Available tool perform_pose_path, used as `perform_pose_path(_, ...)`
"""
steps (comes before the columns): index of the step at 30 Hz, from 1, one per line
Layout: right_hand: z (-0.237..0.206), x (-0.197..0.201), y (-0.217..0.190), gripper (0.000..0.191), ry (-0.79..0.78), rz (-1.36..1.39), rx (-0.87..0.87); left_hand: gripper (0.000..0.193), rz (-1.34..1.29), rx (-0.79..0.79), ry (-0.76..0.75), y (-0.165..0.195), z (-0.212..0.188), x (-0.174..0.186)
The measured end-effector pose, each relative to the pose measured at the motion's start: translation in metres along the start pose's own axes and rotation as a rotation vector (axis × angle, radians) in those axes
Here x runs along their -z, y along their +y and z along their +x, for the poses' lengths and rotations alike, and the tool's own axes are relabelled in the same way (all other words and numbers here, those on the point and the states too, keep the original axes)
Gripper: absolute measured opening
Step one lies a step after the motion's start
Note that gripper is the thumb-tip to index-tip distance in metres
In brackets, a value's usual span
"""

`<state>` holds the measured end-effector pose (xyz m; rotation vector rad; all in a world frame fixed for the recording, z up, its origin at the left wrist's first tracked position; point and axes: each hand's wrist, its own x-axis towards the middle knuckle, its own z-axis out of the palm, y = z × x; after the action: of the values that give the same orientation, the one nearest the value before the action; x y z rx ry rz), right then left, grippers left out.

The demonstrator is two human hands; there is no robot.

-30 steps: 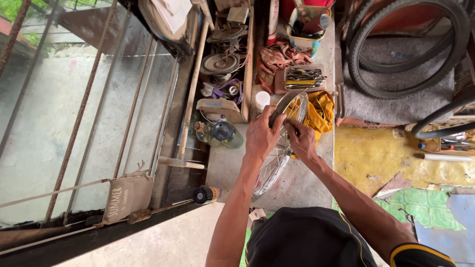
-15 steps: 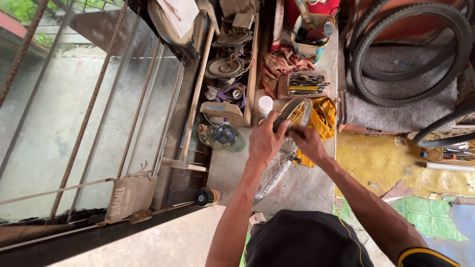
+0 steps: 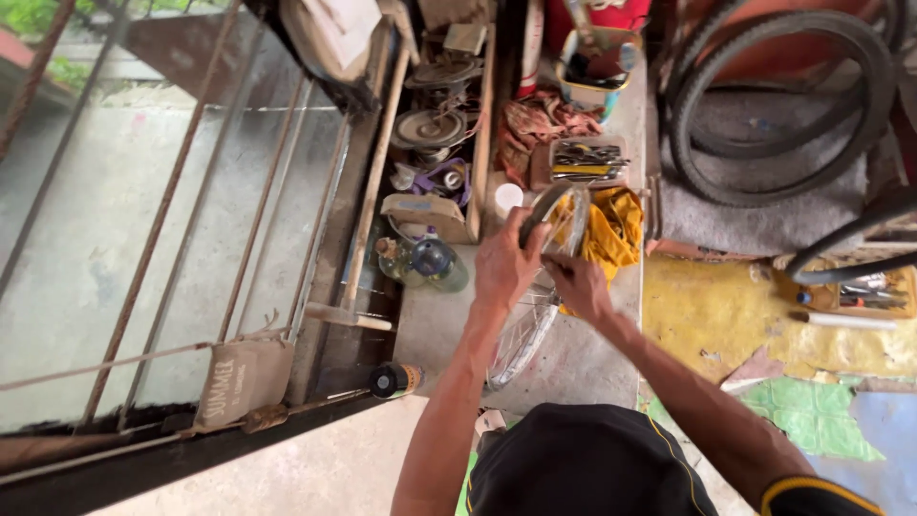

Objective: The person wipes a bicycle wheel rim with a yellow cloth, rotating the wheel to clean different sections. They briefly handle a tire and inner tube on the floor, then return to wiping the rim and spokes before stepping back.

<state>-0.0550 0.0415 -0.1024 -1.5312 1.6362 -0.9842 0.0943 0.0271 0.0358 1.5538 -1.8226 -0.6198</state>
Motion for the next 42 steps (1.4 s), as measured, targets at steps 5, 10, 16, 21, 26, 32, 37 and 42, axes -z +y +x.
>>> perform_pose_path(5,-0.002,0.005,-0.010,0.026,0.029,0.158,-0.072,0.036,-0.009,-0.011,0.063,0.003,-0.009,-0.004)
perform_pose_path(10,0.021,0.017,-0.017,0.031,-0.002,0.402,-0.201,0.035,-0.028,0.057,0.001,0.012,-0.008,0.000)
perform_pose_path(16,-0.016,0.001,0.004,0.027,-0.062,0.234,-0.096,0.034,-0.026,0.063,0.037,0.006,-0.005,0.005)
perform_pose_path(21,-0.012,0.005,0.003,0.027,0.051,0.218,0.017,0.032,-0.041,0.011,0.067,0.000,-0.001,-0.001)
perform_pose_path(26,-0.038,-0.008,-0.014,0.026,0.274,-0.021,0.411,0.033,-0.024,0.070,0.034,0.000,-0.002,-0.006)
perform_pose_path(32,-0.039,-0.023,-0.035,0.028,0.346,0.072,0.301,0.031,-0.230,0.091,0.009,-0.008,0.008,-0.017)
perform_pose_path(37,-0.036,-0.020,-0.044,0.029,0.354,0.145,0.299,0.028,-0.272,0.216,-0.031,-0.012,0.011,-0.020)
perform_pose_path(42,-0.036,-0.013,-0.042,0.031,0.356,0.018,0.356,0.021,-0.278,0.208,-0.030,-0.016,0.012,-0.021)
